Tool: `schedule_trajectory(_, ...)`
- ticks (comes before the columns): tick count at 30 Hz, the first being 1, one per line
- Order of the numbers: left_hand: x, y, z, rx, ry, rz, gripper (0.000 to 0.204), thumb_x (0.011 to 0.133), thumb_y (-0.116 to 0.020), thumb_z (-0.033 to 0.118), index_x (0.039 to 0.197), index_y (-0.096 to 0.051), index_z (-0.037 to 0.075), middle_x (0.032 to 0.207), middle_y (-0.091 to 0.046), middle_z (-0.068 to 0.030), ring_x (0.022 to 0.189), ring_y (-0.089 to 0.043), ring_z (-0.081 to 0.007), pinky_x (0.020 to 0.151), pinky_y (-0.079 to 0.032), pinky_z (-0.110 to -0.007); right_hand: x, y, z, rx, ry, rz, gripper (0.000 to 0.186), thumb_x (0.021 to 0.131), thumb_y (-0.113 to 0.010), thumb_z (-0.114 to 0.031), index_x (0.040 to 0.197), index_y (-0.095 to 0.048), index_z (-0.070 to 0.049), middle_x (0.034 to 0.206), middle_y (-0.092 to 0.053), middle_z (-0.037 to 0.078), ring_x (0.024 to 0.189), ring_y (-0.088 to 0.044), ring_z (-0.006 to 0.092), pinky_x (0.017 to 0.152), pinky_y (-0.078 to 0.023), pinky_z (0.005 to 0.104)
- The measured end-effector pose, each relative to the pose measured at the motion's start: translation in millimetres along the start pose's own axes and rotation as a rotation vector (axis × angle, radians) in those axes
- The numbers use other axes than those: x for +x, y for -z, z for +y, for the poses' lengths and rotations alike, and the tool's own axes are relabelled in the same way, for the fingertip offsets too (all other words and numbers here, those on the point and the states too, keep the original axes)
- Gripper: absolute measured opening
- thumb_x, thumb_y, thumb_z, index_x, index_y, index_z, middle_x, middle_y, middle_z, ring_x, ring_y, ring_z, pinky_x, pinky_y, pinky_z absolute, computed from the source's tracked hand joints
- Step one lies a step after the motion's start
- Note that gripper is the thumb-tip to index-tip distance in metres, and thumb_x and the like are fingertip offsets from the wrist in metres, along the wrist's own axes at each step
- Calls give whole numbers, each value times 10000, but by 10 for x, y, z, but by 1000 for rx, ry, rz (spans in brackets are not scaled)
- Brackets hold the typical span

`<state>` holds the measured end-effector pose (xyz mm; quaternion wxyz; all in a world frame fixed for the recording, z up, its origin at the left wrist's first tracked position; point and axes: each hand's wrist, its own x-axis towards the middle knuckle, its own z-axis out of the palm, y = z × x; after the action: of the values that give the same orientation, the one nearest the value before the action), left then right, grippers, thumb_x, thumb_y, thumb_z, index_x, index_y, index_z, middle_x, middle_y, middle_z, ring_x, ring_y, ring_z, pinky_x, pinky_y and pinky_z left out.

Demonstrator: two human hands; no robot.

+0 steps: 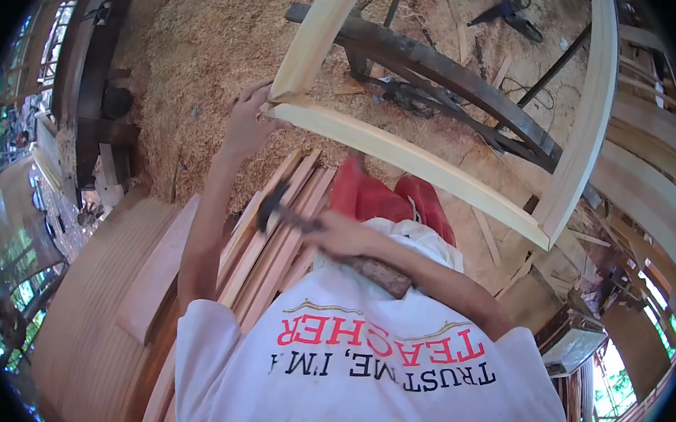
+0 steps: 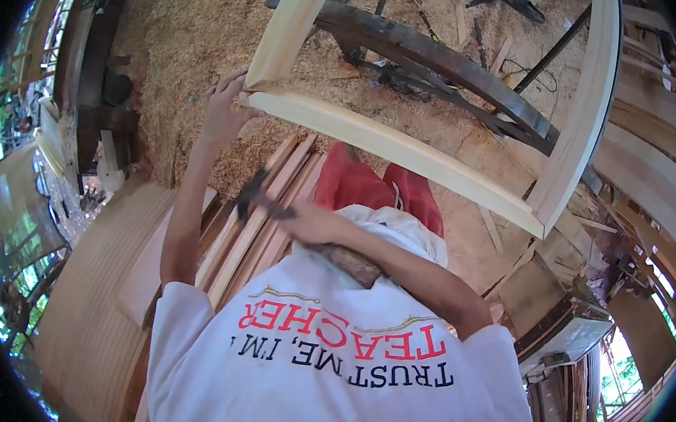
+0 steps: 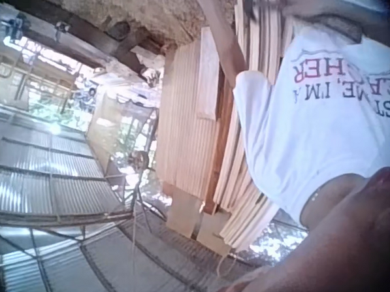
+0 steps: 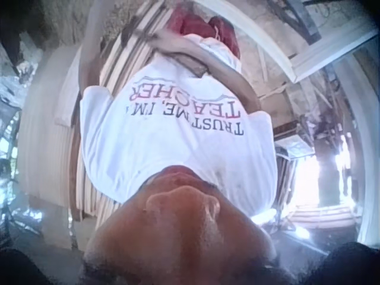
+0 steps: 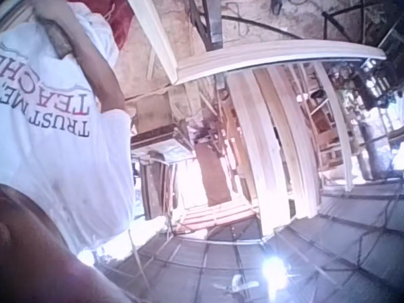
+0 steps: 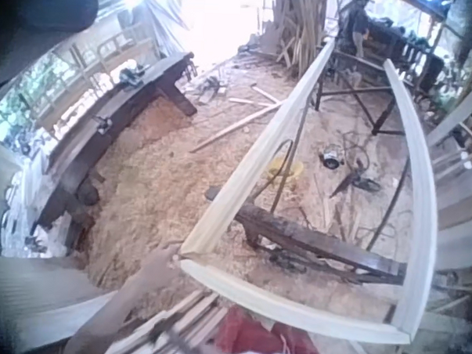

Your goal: The person assembles a rectangular wooden frame by fitting mitered corner pieces together, using a hammer to tap the joints into place and checking the alignment with a carpenter square.

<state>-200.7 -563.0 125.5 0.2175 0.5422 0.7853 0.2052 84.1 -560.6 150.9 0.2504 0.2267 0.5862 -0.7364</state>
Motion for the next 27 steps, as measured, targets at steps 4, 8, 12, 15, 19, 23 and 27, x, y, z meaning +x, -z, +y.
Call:
schedule_trajectory(4, 33, -23, -18, -11, -45, 67, 741, 678, -880, 314, 1351, -622, 146, 1401, -588, -61, 1340, -487, -241, 1116, -265, -459, -223, 426, -4, 253, -51, 294, 214, 967, -589, -212, 911, -533, -13, 695, -575, 48, 565, -587, 128, 479, -479, 306)
schedule_trajectory(8, 44, -148, -78, 150, -199, 62, 649, 754, -807, 367, 1348, -636, 168, 1446, -556, -72, 1338, -482, -320, 1106, -333, -489, -746, 572, -45, 231, -31, 137, 175, 940, -583, -181, 928, -518, -19, 743, -563, 55, 608, -581, 145, 523, -466, 346)
schedule_trajectory(12, 64, -475, -134, -603, -30, 195, 708, 797, -826, 397, 1365, -605, 36, 1422, -574, -135, 1284, -551, -241, 1008, -480, -418, -1531, 878, -552, 245, -111, 88, 381, 937, -660, -182, 1235, -516, 6, 792, -563, 27, 581, -535, 98, 497, -424, 292)
schedule_trajectory(15, -11, -885, -246, -917, 71, 535, 547, 903, -751, 282, 1321, -616, -43, 1321, -634, -154, 1171, -606, -195, 930, -514, -333, -1809, 1011, -541, 529, -20, 107, 595, 916, -707, -171, 1402, -424, 24, 780, -561, 29, 569, -545, 108, 498, -430, 280)
schedule_trajectory(19, 372, -1204, 128, -846, 376, 773, 353, 963, -667, 170, 1231, -672, -60, 1208, -694, -156, 1061, -652, -203, 921, -505, -317, -2157, 1149, -103, 471, -3, 697, 660, 884, -721, -127, 1445, -404, 21, 771, -580, 50, 566, -554, 122, 496, -447, 275)
schedule_trajectory(23, 313, -1218, 184, -1002, 499, 900, 248, 966, -608, 88, 1127, -725, -60, 1087, -728, -127, 1004, -660, -192, 918, -505, -330, -2501, 1411, 203, 501, 4, 903, 542, 863, -682, -74, 1342, -453, 31, 731, -569, 47, 533, -550, 119, 447, -435, 281)
schedule_trajectory(27, 325, -1423, 374, -950, 519, 1076, 231, 926, -609, 58, 1093, -749, -20, 979, -719, -86, 909, -644, -174, 844, -504, -332, -2753, 1683, 491, 609, 61, 879, 401, 882, -637, -64, 1234, -476, 40, 650, -511, 31, 451, -488, 120, 412, -397, 259)
